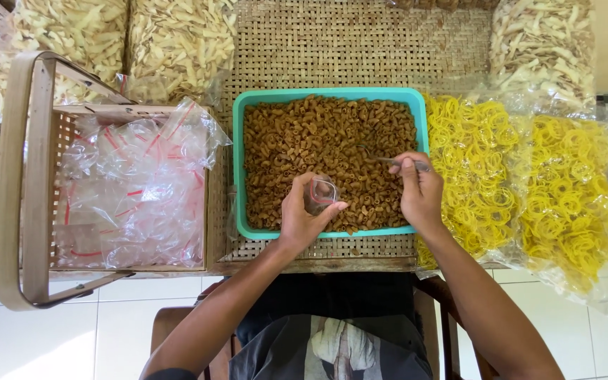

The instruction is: Using a spoon to manually fill small plastic bags with snack food items from a tray.

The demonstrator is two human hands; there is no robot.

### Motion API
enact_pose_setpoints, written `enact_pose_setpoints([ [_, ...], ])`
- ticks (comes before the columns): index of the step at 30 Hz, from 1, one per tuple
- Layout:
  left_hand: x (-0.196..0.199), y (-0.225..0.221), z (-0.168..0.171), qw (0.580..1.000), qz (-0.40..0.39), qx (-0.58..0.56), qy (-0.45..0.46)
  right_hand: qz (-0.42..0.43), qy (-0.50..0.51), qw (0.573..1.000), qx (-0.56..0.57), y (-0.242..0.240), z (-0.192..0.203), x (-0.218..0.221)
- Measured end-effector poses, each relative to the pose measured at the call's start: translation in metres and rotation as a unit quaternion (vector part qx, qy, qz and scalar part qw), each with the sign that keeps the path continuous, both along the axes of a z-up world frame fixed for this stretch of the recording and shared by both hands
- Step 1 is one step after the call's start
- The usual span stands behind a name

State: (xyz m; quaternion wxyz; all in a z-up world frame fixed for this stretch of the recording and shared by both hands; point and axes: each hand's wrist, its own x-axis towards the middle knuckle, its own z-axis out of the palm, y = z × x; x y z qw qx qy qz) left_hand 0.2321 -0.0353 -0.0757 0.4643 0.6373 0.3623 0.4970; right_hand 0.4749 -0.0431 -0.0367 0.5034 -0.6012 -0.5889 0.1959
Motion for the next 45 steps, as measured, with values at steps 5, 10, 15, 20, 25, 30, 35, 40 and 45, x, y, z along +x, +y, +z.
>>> enact_pose_setpoints([
  [5,-0.004,0.002,0.0,1.0,0.001,0.02,-0.017,-0.046,0.028,0.999,0.007,-0.001,0.006,0.003],
  [10,-0.002,-0.001,0.001,1.0,-0.017,-0.009,-0.006,-0.089,0.122,0.988,0.019,-0.005,0.006,0.006],
  [15,-0.002,-0.001,0.006,0.999,-0.02,-0.043,-0.012,-0.096,0.15,0.984,0.014,-0.005,0.007,0.004],
  [20,-0.002,0.002,-0.003,0.998,-0.015,-0.064,0.01,-0.091,0.156,0.983,0.017,-0.006,0.009,0.001],
  [25,-0.003,0.002,0.004,1.0,-0.018,-0.01,0.004,-0.083,0.144,0.986,0.02,-0.007,0.01,0.0],
  [30,-0.001,0.002,0.003,1.0,-0.015,-0.026,0.004,-0.08,0.163,0.982,0.044,-0.012,0.011,0.001],
  [35,0.002,0.002,-0.003,0.999,-0.007,-0.03,-0.013,-0.051,0.079,0.987,0.133,-0.031,0.017,-0.004],
  [40,0.003,0.004,-0.007,0.999,-0.005,-0.036,-0.005,0.04,-0.007,0.962,0.271,-0.047,0.022,-0.025],
  [45,-0.001,0.005,0.007,1.0,-0.022,-0.018,0.001,-0.004,-0.02,0.98,0.2,-0.016,0.014,0.012],
])
